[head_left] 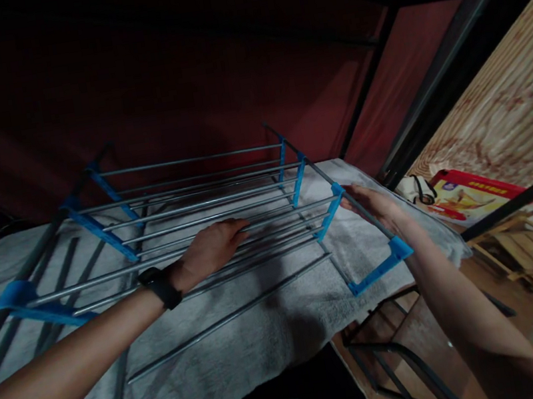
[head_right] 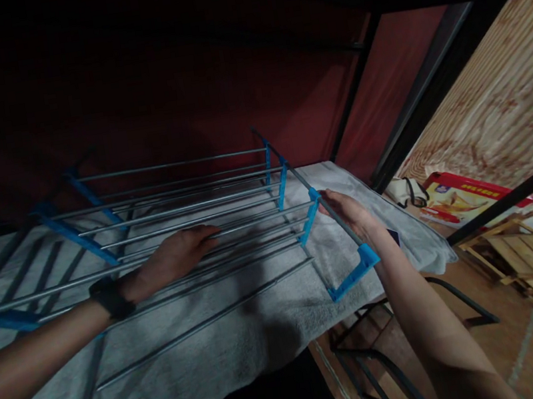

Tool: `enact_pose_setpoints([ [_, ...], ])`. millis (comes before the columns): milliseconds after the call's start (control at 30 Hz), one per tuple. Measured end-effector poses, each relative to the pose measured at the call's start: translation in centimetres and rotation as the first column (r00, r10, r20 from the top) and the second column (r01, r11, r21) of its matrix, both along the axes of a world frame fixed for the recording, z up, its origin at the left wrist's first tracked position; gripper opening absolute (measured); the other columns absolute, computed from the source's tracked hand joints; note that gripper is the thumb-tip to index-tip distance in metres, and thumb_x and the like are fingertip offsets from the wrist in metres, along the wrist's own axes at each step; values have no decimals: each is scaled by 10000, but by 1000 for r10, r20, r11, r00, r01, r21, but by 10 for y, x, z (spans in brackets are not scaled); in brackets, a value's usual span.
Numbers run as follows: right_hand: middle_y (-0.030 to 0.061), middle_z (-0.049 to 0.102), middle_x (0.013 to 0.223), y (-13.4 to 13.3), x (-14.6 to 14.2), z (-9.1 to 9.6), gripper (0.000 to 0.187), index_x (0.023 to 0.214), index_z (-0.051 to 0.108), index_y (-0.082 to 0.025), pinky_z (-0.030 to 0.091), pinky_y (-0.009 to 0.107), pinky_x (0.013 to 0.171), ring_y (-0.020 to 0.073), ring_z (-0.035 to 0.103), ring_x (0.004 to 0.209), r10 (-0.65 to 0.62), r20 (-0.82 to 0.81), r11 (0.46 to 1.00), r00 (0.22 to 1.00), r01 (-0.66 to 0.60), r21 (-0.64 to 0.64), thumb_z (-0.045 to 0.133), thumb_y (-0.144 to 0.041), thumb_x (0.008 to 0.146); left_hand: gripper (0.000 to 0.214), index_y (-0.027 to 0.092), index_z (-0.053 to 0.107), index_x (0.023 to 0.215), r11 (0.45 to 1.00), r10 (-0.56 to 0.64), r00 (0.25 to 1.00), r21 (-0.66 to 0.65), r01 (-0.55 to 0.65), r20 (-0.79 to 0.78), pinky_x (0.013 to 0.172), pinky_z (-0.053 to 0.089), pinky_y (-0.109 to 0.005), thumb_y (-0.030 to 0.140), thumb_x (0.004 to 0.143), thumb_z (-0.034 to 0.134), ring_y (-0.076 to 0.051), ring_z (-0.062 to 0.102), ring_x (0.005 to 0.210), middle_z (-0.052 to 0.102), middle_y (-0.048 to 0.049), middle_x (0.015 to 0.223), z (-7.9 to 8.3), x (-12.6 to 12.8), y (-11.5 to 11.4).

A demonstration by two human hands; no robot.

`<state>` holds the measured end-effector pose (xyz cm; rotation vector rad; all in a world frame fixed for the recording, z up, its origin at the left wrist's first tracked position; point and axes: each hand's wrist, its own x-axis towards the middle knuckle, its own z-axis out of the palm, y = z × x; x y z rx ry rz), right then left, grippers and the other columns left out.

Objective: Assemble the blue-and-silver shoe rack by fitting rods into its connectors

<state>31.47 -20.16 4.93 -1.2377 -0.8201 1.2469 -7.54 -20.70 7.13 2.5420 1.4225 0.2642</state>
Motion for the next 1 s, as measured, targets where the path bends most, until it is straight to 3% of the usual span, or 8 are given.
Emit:
enact_pose_setpoints([
  [167, 51, 741, 872, 7, -20, -7, 100, 835, 661, -190, 601, 231, 838, 158, 716, 875, 10, -18, 1000, 1000, -10, 22, 583, -216, 892, 437, 224, 625, 1312, 1000, 21, 1000, -4, -21, -11, 911, 509, -359, 359, 975, 382, -278, 670, 1108, 691, -81, 1275, 0, -1, -1],
  [367, 43, 742, 856, 8, -21, -7, 54, 818, 657, -197, 602, 235, 834, 164, 717, 875, -8, 9, 1000, 1000, 8, 7, 608, -210, 839, 440, 236, 620, 1322, 1000, 2, 1000, 12, -2, 4, 943, 495, -349, 386, 985, 380, -269, 660, 1138, 689, -73, 1284, -8, -5, 5],
  [1000, 36, 742, 855, 2, -30, -4, 85, 802, 661, -211, 595, 240, 869, 161, 712, 854, -2, 92, 1000, 996, 1, 13, 590, -237, 841, 394, 239, 627, 1275, 1000, 19, 998, -8, -20, -55, 876, 506, -345, 352, 996, 373, -273, 676, 1071, 710, -82, 1207, 0, -4, 0],
])
